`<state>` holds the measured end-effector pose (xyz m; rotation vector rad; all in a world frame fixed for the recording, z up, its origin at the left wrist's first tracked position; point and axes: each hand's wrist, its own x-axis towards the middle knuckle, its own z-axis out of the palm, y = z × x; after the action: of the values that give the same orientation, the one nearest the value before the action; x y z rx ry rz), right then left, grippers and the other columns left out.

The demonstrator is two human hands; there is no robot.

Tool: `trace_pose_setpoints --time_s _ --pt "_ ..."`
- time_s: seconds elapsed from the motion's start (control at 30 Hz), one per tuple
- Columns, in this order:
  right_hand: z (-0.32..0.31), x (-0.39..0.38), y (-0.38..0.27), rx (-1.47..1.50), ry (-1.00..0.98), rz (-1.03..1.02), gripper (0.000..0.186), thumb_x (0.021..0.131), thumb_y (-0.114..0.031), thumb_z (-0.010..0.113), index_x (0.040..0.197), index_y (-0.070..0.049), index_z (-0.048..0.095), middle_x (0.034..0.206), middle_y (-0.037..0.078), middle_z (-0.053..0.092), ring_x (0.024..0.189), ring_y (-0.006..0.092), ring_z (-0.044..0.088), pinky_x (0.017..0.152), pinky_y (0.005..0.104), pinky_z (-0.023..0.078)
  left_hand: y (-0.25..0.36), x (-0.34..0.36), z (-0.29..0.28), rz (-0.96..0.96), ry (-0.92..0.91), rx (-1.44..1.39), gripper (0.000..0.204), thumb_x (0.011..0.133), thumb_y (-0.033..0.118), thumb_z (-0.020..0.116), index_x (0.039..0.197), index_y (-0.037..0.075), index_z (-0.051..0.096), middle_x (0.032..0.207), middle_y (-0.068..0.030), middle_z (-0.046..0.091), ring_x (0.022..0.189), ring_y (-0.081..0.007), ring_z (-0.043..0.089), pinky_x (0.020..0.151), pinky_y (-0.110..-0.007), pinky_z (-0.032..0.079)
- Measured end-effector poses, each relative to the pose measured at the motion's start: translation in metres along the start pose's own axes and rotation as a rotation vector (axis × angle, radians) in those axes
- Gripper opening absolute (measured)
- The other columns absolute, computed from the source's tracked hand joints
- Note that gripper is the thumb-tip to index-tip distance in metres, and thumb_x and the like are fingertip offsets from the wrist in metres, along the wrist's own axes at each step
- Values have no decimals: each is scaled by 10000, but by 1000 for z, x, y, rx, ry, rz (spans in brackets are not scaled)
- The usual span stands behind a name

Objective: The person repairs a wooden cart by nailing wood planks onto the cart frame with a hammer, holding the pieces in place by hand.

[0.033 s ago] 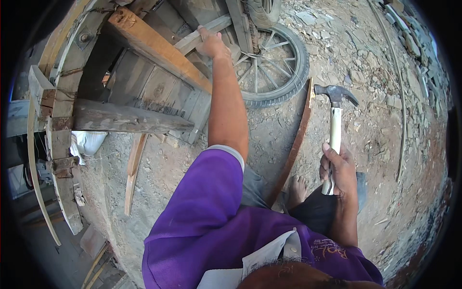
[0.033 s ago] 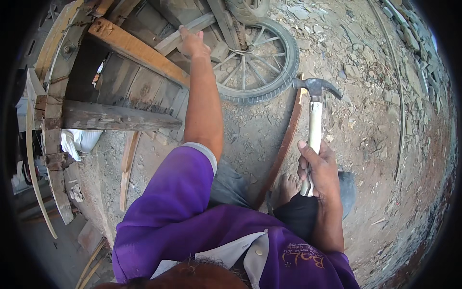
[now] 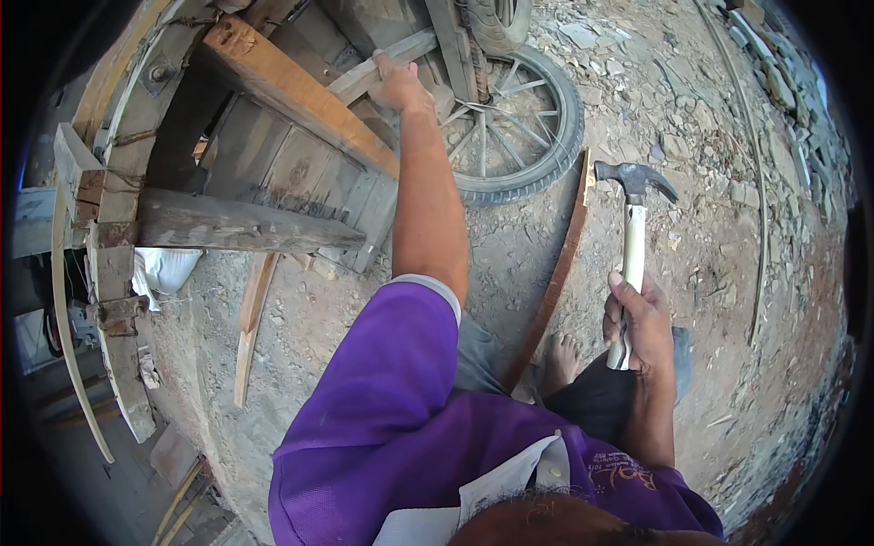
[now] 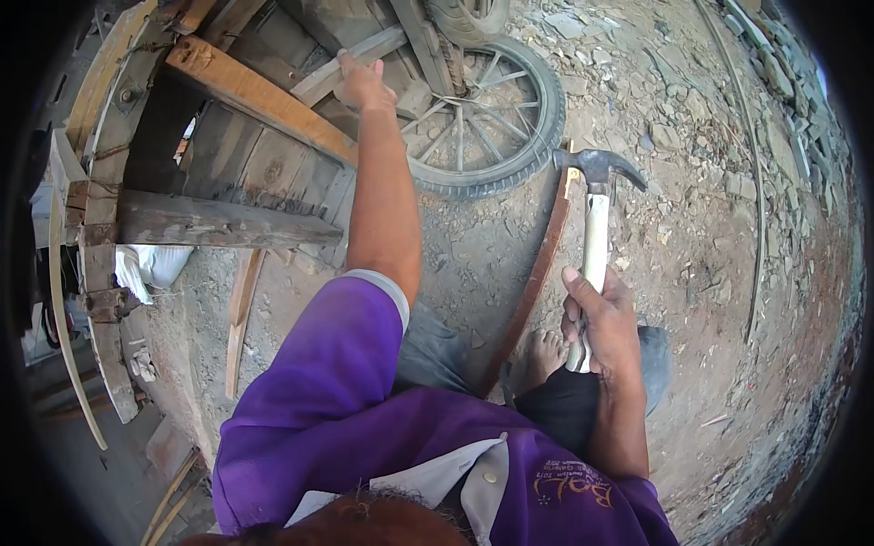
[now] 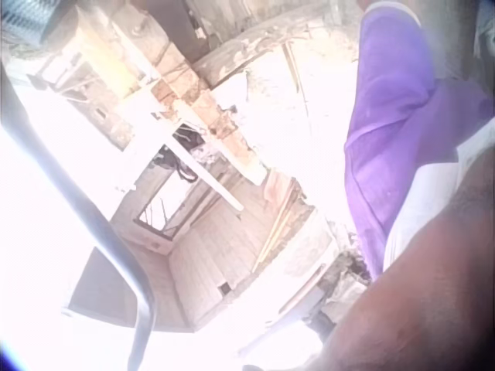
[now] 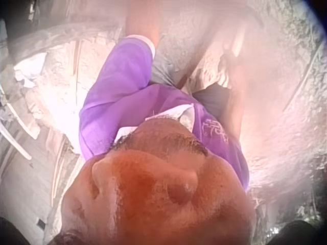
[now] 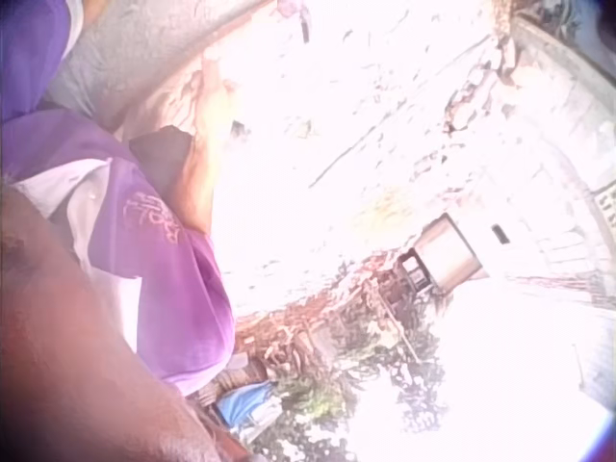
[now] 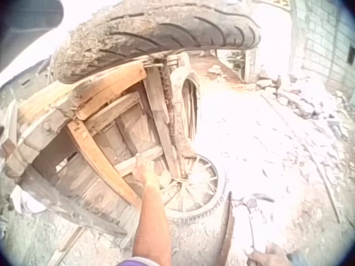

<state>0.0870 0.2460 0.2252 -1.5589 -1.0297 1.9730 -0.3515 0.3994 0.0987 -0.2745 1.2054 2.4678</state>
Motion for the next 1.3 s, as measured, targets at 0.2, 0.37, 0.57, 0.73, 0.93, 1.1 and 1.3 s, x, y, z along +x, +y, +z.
trace_pose_setpoints --time_s 0.2,0.37,0.57,0.73,0.93,1.1,1.3 --pt "-6 0 -3 49 -12 20 255 937 -218 680 956 -37 500 593 22 501 392 112 466 359 246 375 10 -13 7 95 61 0 497 916 263 668 1255 -83 557 1296 -157 544 946 -311 635 813 -343 605" --pt "-11 -2 -2 28 -11 26 258 934 -218 684 951 -37 501 597 21 498 395 108 465 367 244 378 18 -36 8 8 -7 -59 589 896 242 688 1323 -106 480 1352 -175 496 1052 -337 592 828 -370 610" --pt "-15 -8 -6 53 -20 -10 266 928 -225 694 939 -33 510 602 17 495 400 103 459 378 240 375 15 -12 8 -45 41 56 494 954 304 616 1357 27 541 1347 -136 541 1009 -316 611 855 -355 561" --pt "-15 -11 -4 63 -24 -3 260 926 -214 694 933 -30 509 602 15 495 408 105 464 383 246 372 5 -4 -3 -14 6 93 460 950 289 623 1303 -3 581 1323 -145 550 988 -313 618 824 -342 569" --pt "-14 -4 -7 71 -44 7 261 925 -212 694 927 -28 509 604 22 501 404 110 460 383 251 369 18 -13 13 34 109 97 547 917 274 650 1279 -113 514 1248 -226 556 967 -372 644 805 -391 590" --pt "-13 1 -10 59 -15 51 271 922 -222 702 943 -22 520 604 23 496 401 111 447 383 248 371 14 -7 7 25 122 103 650 880 283 690 1315 -137 452 1270 -274 528 994 -444 644 832 -445 600" --pt "-18 2 -7 15 -7 -11 269 922 -226 706 956 -23 533 615 10 495 426 93 449 390 241 370 21 -23 7 -37 31 183 726 894 368 675 1417 -44 384 1361 -273 472 1089 -464 598 906 -491 555"
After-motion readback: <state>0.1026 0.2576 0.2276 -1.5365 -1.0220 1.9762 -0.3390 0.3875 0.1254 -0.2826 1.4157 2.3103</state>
